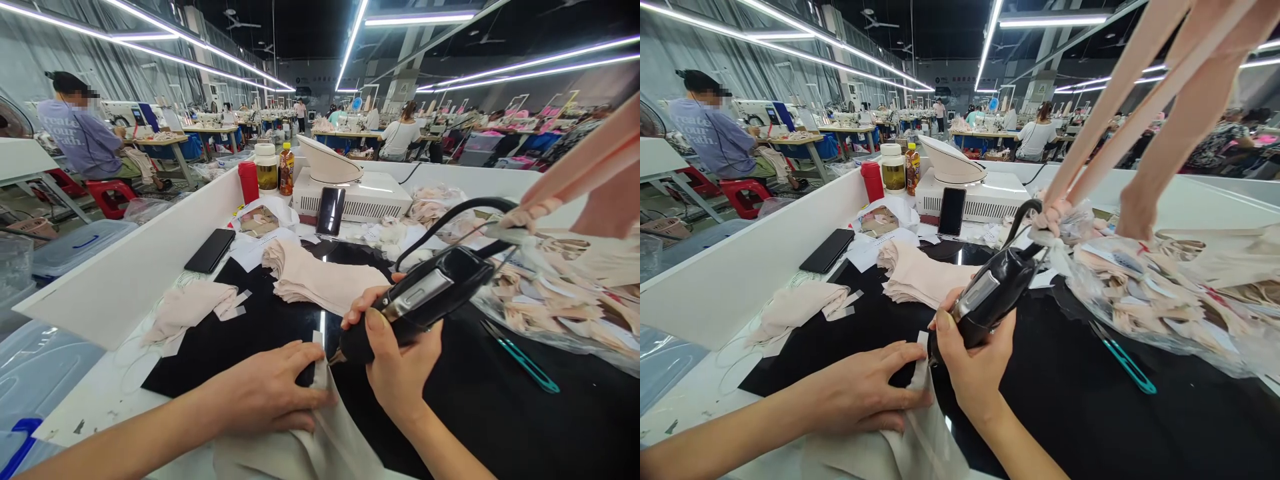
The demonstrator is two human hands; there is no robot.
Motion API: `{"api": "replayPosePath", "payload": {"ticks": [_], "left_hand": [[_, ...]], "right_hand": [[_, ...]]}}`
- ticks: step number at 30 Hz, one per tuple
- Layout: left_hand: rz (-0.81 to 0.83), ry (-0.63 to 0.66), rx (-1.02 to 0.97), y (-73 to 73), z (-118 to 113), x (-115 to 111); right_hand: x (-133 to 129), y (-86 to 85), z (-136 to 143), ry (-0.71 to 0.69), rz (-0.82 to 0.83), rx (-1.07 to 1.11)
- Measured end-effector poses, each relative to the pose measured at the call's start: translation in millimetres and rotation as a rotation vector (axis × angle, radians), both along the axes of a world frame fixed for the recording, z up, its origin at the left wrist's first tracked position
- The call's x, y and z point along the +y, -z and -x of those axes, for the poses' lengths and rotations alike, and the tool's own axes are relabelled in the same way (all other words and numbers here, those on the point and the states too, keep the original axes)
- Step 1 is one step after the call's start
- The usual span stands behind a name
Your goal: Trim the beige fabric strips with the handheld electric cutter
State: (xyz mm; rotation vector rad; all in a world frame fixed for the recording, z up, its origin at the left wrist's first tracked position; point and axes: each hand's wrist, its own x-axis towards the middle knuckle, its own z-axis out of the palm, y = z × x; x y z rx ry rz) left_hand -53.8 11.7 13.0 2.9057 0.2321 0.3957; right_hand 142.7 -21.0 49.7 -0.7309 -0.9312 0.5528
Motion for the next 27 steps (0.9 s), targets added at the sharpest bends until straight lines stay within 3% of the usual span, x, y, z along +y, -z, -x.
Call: {"api": "replayPosePath", "payload": {"ticks": [22, 27], "left_hand": [[0.039, -0.018, 0.032, 1.5, 2.3, 0.3], [0.09, -0.046, 0.034, -3.8, 5.0, 1.6]], "right_hand": [[10.5, 2.0, 1.7, 0.011, -0.003, -0.013], [8.1, -2.3, -7.1, 0.04, 0.026, -0.037]]}}
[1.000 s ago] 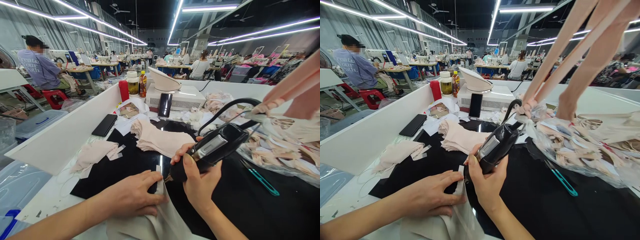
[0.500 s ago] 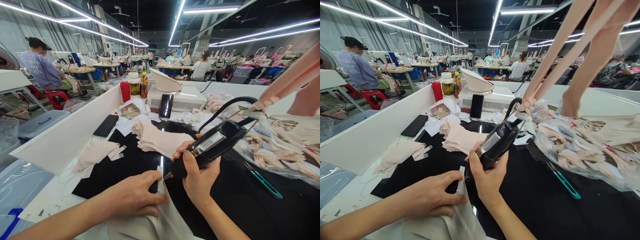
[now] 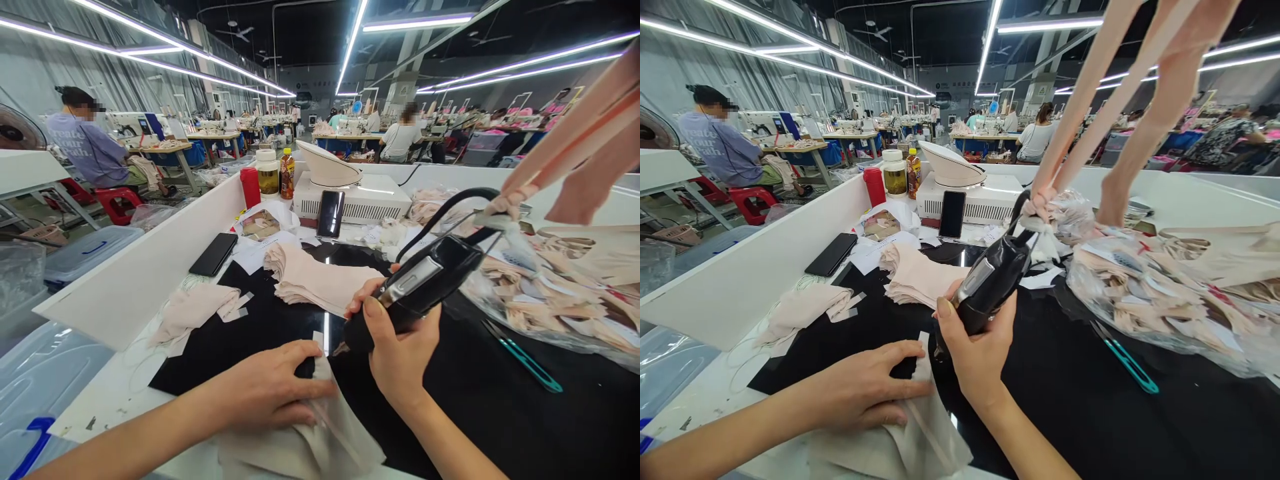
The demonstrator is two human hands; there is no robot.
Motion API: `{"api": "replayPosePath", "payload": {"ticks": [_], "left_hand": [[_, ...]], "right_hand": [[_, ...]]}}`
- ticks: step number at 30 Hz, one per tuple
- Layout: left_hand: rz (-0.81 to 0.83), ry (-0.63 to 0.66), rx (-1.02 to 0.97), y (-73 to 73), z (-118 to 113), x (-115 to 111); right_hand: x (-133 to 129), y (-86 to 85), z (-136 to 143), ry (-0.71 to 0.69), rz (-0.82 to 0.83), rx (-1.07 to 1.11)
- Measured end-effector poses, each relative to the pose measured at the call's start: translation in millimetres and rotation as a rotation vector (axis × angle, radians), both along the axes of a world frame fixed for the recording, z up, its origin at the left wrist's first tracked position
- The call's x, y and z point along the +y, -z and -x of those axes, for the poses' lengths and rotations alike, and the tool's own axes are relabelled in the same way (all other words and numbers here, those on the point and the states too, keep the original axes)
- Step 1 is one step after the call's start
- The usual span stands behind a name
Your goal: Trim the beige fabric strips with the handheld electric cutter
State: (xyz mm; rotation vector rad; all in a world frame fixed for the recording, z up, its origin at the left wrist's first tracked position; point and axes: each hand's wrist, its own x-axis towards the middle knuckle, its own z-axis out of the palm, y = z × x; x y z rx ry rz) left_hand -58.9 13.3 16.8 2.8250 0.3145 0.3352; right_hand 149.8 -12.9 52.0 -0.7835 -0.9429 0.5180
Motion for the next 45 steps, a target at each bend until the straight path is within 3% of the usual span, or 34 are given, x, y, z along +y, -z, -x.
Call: {"api": "replayPosePath", "payload": {"ticks": [5, 8, 12, 17, 18, 21, 24, 28, 31, 34, 38, 45], "left_hand": [[0.187, -0.176, -0.034, -5.4, -8, 7], [0.095, -0.225, -0.014, -3.2, -19, 14], [-0.054, -0.198, 0.078, -0.6, -28, 22], [-0.14, -0.181, 0.137, -6.9, -27, 28], [-0.157, -0.176, 0.139, -10.5, -27, 28], [-0.197, -0.142, 0.123, -28.3, -32, 26], [-0.223, -0.067, 0.077, -53.4, -43, 19], [-0.22, 0.083, -0.075, -83.2, -56, 8], [-0.24, 0.1, -0.166, -97.9, -54, 7], [-0.221, 0.08, -0.259, -108.3, -44, 12], [-0.177, -0.013, -0.329, -114.5, -21, 17], [-0.217, -0.18, -0.302, -98.4, 24, 35]], "right_hand": [[-9, -8.2, -22, 0.078, 0.031, -0.102], [-14, -11.5, -41, 0.18, 0.111, -0.231], [-23, -15.4, -66, 0.374, 0.217, -0.446], [-48, -6.8, -79, 0.649, -0.214, -0.325], [-53, -2.0, -79, 0.62, -0.217, -0.349], [-58, 15.4, -73, 0.211, 0.05, -0.472], [-43, 28.9, -59, -0.358, 0.475, -0.111], [-17, 34.0, -33, -0.686, 0.56, -0.043], [-9, 34.3, -16, -0.888, 0.579, -0.05], [-4, 36.0, -12, -1.013, 0.573, -0.07], [1, 37.7, -28, -1.02, 0.6, -0.106], [9, 25.9, -58, -0.966, 0.723, -0.302]]}}
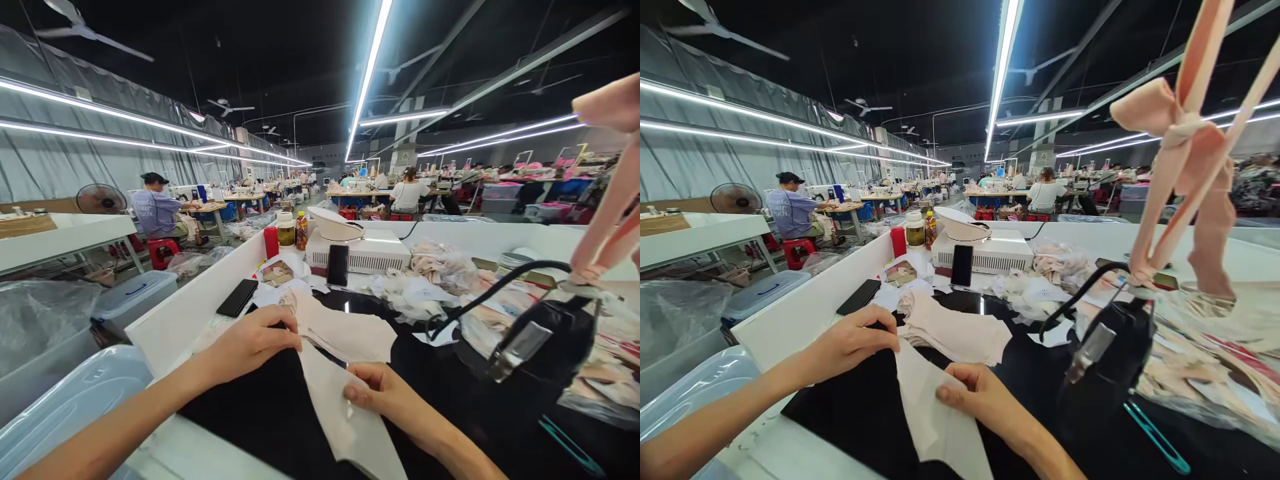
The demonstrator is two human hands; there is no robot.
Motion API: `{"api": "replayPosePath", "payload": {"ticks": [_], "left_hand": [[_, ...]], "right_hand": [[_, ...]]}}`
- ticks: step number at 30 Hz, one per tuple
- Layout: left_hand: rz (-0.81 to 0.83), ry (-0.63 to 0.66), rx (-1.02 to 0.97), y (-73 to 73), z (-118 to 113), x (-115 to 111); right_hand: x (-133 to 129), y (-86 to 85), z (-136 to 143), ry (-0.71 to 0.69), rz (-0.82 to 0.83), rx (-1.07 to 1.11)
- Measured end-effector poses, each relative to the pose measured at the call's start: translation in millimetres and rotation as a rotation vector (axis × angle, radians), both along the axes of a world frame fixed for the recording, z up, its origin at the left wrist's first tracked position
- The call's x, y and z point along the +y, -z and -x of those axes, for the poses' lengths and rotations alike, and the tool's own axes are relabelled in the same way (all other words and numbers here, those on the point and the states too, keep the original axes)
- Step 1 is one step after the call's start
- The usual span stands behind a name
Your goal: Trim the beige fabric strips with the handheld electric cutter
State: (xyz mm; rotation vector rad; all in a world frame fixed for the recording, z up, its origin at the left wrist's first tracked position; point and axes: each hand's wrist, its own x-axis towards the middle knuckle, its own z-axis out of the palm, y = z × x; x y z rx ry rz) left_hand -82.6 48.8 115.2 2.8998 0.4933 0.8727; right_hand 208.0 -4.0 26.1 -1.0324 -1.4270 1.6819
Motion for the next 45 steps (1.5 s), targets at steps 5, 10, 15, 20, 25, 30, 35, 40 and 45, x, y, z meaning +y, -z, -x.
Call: {"api": "replayPosePath", "payload": {"ticks": [5, 10, 15, 20, 25, 30, 35, 40, 45], "left_hand": [[-0.007, -0.087, -0.042, 14.0, 9, 39], [0.011, -0.122, -0.063, 17.4, -5, 90], [0.067, -0.183, -0.057, 20.7, -16, 132], [0.129, -0.244, -0.024, 40.2, -20, 161], [0.171, -0.332, -0.037, 65.8, -19, 173], [0.178, -0.351, -0.119, 68.7, -26, 157], [0.238, -0.169, 0.016, 67.4, -36, 134], [0.304, -0.184, 0.129, 67.4, -27, 124], [0.356, -0.457, 0.164, 46.5, 25, 113]], "right_hand": [[20, -5.6, -8, 0.175, -0.101, -0.142], [48, -5.6, -24, 0.351, -0.203, -0.281], [78, -3.1, -39, 0.412, -0.344, -0.459], [98, 9.3, -43, 0.471, -0.464, -0.662], [99, 24.1, -42, 0.504, -0.514, -0.828], [95, 31.5, -42, 0.51, -0.562, -0.935], [99, 38.8, -45, 0.529, -0.673, -1.008], [98, 45.6, -55, 0.506, -0.894, -1.035], [83, 46.0, -57, 0.492, -1.057, -0.988]]}}
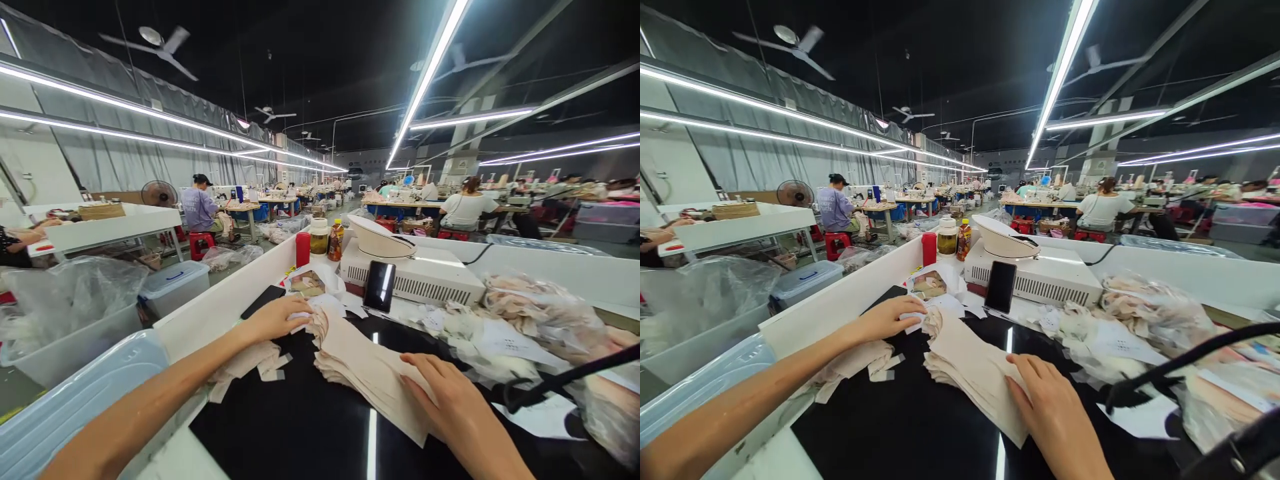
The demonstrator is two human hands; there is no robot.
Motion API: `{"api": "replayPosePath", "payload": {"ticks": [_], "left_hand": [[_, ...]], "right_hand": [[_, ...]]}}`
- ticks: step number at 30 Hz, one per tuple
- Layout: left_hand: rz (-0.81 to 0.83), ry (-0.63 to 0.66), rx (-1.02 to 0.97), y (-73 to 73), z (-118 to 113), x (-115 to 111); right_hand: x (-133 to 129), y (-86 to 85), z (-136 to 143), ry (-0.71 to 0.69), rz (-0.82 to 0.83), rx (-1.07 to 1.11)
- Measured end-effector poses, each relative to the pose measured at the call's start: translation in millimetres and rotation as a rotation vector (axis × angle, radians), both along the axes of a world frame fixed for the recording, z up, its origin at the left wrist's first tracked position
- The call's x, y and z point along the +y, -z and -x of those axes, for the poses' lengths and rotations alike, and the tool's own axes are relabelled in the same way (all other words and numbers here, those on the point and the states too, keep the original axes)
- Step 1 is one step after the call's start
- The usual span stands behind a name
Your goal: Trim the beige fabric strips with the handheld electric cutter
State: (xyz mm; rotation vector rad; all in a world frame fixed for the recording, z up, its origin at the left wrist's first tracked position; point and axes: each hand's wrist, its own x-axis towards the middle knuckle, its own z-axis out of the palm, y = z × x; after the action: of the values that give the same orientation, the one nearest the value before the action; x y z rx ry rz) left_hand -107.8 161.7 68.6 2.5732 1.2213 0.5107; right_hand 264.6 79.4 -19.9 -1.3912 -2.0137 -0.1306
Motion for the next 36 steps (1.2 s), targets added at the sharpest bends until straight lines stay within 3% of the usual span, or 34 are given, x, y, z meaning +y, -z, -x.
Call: {"api": "replayPosePath", "payload": {"ticks": [5, 10, 16, 21, 26, 31, 36], "left_hand": [[0.105, -0.388, 0.157, -4.3, 68, -30], [0.2, -0.538, 0.194, 13.7, 90, -56], [0.153, -0.549, 0.117, 21.2, 85, -63], [0.158, -0.551, 0.082, 25.7, 89, -61], [0.143, -0.531, 0.015, 28.4, 86, -63], [0.103, -0.463, -0.142, 14.2, 81, -73], [0.165, -0.3, -0.357, -9.5, 63, -92]], "right_hand": [[-16, -4.6, 17, -0.101, -0.113, -0.004], [-23, -2.3, 35, -0.205, -0.085, 0.002], [-37, -6.3, 51, -0.287, -0.099, 0.009], [-48, -15.9, 61, -0.352, -0.021, -0.033], [-53, -14.8, 66, -0.399, 0.024, -0.046], [-63, -16.0, 70, -0.415, 0.123, 0.051], [-71, -18.5, 83, -0.394, 0.446, 0.365]]}}
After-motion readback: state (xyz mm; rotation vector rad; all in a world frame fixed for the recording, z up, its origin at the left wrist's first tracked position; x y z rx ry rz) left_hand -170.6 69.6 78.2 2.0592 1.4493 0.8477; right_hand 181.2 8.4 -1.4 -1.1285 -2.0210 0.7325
